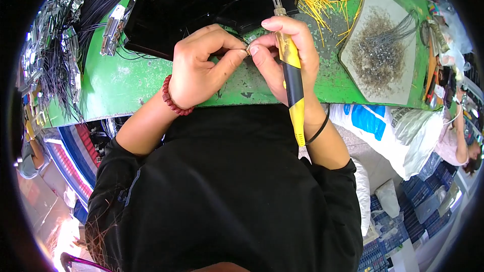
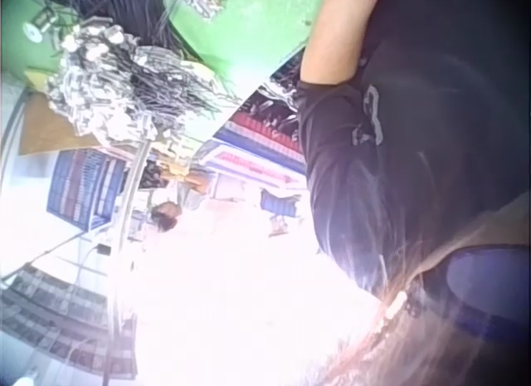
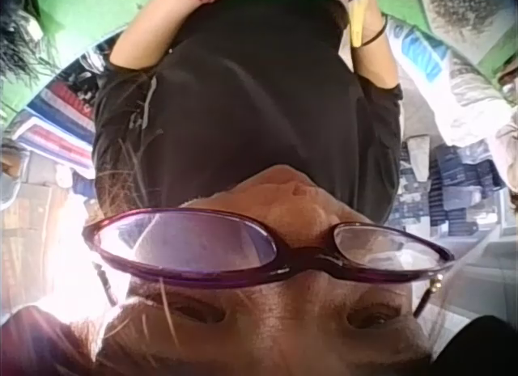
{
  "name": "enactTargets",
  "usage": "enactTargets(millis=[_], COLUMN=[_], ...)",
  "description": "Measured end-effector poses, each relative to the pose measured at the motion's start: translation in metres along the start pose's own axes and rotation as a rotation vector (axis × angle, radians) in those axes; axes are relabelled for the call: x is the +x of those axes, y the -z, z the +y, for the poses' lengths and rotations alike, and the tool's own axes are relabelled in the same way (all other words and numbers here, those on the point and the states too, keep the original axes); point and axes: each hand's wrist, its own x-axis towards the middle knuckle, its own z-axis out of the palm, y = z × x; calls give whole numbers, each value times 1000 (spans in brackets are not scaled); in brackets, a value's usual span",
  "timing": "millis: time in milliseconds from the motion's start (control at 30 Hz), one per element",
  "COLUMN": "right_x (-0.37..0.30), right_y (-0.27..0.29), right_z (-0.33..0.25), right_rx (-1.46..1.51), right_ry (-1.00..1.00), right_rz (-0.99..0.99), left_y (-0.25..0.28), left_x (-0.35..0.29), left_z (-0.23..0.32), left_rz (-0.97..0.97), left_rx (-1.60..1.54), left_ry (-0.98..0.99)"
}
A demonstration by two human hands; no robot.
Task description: The person solders wires and electronic components onto small circuit boards using a soldering iron and solder wire, then trims the wires with wire cutters.
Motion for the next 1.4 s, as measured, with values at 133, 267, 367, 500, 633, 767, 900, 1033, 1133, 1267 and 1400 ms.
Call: enactTargets(millis=[133, 267, 367, 500, 633, 767, 900, 1033, 1133, 1267, 1400], right_x=[6, 14, 21, 15, -4, -6, -7, -7, -6, -12, -20], right_y=[6, 22, 13, 15, 13, 12, 10, 10, 11, 22, 50], right_z=[8, 11, -3, -1, 1, 4, 4, 1, -3, 8, -1], right_rx=[-390, -616, -712, -795, -836, -808, -816, -803, -779, -688, -350], right_ry=[381, 434, 370, 374, 328, 284, 273, 247, 219, 183, 62], right_rz=[0, -176, -288, -204, -94, 3, 29, 18, 10, 4, 108], left_y=[0, 4, 1, -1, -8, -18, -22, -22, -23, -23, -24], left_x=[0, -1, -1, 0, 2, 6, 7, 11, 13, 16, 20], left_z=[2, 4, 2, 1, -1, 7, 6, 7, 7, 8, 10], left_rz=[-28, -62, -44, -60, -52, -56, -86, -136, -148, -177, -221], left_rx=[60, 166, 257, 294, 295, 358, 410, 482, 501, 521, 591], left_ry=[41, 10, -23, -36, -84, -80, -72, -58, -35, -28, -32])
